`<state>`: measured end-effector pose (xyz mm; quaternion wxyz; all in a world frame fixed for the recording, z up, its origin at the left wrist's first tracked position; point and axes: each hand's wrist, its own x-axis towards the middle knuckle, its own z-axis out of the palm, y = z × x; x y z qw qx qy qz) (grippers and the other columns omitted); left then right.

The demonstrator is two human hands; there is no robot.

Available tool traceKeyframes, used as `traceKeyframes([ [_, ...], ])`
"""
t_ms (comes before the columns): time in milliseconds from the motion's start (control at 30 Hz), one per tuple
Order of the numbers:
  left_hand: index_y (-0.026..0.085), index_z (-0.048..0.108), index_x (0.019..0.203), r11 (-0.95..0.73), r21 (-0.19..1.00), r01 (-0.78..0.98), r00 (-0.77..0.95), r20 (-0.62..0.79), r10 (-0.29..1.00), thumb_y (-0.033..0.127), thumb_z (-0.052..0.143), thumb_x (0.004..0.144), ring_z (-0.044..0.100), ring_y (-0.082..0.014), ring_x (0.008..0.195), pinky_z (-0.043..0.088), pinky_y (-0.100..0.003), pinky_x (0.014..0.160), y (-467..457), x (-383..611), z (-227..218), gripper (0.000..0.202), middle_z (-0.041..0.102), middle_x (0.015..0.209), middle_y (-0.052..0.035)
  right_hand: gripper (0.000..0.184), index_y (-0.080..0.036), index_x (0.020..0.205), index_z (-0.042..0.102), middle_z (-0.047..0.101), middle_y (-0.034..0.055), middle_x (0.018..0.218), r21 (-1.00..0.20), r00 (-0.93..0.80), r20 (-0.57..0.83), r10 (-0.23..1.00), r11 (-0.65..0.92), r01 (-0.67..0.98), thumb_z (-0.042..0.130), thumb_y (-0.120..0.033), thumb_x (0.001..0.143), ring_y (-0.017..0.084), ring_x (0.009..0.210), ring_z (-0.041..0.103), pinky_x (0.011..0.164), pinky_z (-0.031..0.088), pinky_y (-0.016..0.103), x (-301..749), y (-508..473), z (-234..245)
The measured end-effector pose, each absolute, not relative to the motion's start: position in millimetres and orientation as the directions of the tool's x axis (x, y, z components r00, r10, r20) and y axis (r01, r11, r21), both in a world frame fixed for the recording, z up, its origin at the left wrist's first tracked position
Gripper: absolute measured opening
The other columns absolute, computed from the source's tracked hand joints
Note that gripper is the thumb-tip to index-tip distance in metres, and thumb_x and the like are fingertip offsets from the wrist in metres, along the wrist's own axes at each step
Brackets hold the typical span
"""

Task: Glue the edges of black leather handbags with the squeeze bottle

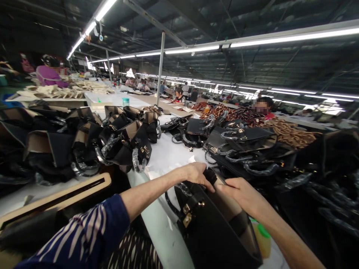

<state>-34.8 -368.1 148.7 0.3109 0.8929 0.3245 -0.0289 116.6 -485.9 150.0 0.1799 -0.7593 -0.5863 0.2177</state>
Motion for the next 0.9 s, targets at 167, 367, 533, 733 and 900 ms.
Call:
traceKeyframes([
  [167,0.018,0.06,0.1,-0.688,0.488,0.537,0.841,-0.249,0.48,0.066,0.071,0.052,0.059,-0.0225,0.076,0.043,-0.028,0.058,-349,-19,145,0.069,0.064,0.091,-0.0064,0.035,-0.021,0.055,0.048,0.043,-0.0013,0.052,-0.578,0.223,-0.12,0.967,-0.251,0.777,0.045,-0.051,0.072,0.016,0.055,0.04,0.052,0.027,0.031,120,-491,149],
  [367,0.019,0.061,0.082,-0.667,0.627,0.403,0.859,-0.009,0.511,0.058,0.076,0.055,0.054,-0.0158,0.069,0.039,-0.023,0.057,-341,-22,136,0.05,0.058,0.07,0.003,0.037,-0.02,0.059,0.052,0.044,-0.001,0.052,-0.655,0.223,-0.13,0.966,-0.253,0.712,0.044,-0.054,0.072,0.016,0.052,0.04,0.048,0.025,0.03,117,-488,167],
  [533,0.017,0.06,0.081,-0.661,0.667,0.344,0.814,0.14,0.564,0.044,0.07,0.066,0.052,-0.0136,0.065,0.038,-0.023,0.059,-343,-39,125,0.033,0.054,0.065,0.0036,0.037,-0.021,0.056,0.043,0.035,-0.0031,0.053,-0.661,0.203,-0.115,0.972,-0.228,0.715,0.046,-0.056,0.07,0.014,0.053,0.033,0.049,0.022,0.03,113,-480,170],
  [733,0.014,0.058,0.083,-0.589,0.649,0.482,0.746,0.049,0.664,0.029,0.056,0.069,0.055,-0.0199,0.07,0.042,-0.028,0.061,-354,-41,109,0.02,0.058,0.074,-0.004,0.038,-0.021,0.058,0.04,0.034,-0.0036,0.056,-0.659,0.174,-0.151,0.973,-0.23,0.716,0.045,-0.056,0.073,0.014,0.056,0.034,0.052,0.025,0.031,111,-471,151],
  [900,0.013,0.055,0.1,-0.512,0.724,0.462,0.755,-0.018,0.656,0.019,0.051,0.072,0.057,-0.0218,0.083,0.045,-0.03,0.074,-348,-40,106,0.029,0.06,0.088,-0.007,0.038,-0.019,0.062,0.046,0.043,-0.0019,0.06,-0.661,0.178,-0.17,0.969,-0.246,0.709,0.045,-0.055,0.075,0.016,0.06,0.041,0.055,0.028,0.031,119,-471,147],
])
